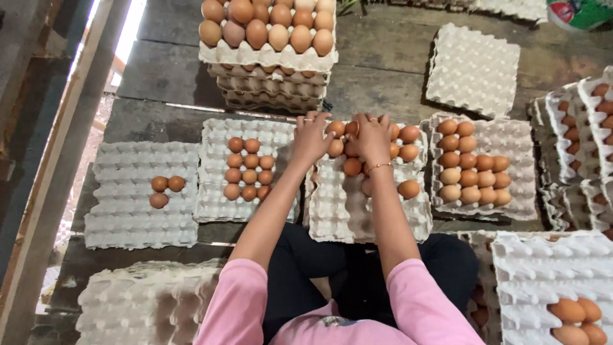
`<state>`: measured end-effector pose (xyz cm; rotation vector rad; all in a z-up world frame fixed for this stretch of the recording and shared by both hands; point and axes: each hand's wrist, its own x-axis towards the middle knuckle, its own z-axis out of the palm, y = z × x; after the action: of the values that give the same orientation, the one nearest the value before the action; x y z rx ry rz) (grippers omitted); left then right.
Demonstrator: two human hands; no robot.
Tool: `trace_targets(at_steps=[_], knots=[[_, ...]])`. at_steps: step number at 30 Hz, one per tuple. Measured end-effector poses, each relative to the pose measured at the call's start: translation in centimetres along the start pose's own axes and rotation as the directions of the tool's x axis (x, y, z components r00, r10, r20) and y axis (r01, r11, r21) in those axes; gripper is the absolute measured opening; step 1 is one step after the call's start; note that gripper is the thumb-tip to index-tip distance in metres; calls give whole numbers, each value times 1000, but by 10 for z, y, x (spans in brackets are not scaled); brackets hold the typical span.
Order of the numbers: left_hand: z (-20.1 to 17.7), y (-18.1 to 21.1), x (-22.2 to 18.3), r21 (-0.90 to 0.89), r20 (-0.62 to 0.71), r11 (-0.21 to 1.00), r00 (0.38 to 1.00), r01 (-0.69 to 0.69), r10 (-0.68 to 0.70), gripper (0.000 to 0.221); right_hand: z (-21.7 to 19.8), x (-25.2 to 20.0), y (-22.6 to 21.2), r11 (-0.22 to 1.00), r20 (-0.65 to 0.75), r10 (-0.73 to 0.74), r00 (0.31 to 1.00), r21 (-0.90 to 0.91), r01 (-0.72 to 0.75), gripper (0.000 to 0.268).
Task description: Sorting and organizing eggs into cardboard trays
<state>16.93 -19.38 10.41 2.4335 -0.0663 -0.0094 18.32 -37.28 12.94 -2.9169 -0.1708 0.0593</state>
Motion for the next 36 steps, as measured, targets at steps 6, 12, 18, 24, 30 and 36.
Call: trace_targets(at_steps=[6, 12, 18, 24, 30, 36], knots=[[49, -2, 39, 47, 237, 994, 966, 95, -104, 55, -2, 8, 22, 987, 62, -39, 997, 161, 29, 47], [42, -1, 27, -173, 39, 984, 999, 32, -26, 48, -28, -41, 33, 264, -55, 27, 998, 963, 46, 56], [20, 18, -52, -979, 203, -30, 974, 201, -104, 38, -6, -83, 33, -453, 53, -157, 986, 883, -120, 51], [13, 23, -115, -911, 348, -263, 934, 317, -80, 38, 4, -111, 10, -412, 44, -180, 983, 904, -116, 47], [32, 27, -137, -892, 422, -214, 903, 398, -82, 31, 7, -153, 37, -494, 122, -12, 992, 862, -112, 4], [43, 37, -152, -865, 466, -233, 884, 445, -41, 24, -59, -250, 142, -418, 29, 335, 942, 900, 121, 28]])
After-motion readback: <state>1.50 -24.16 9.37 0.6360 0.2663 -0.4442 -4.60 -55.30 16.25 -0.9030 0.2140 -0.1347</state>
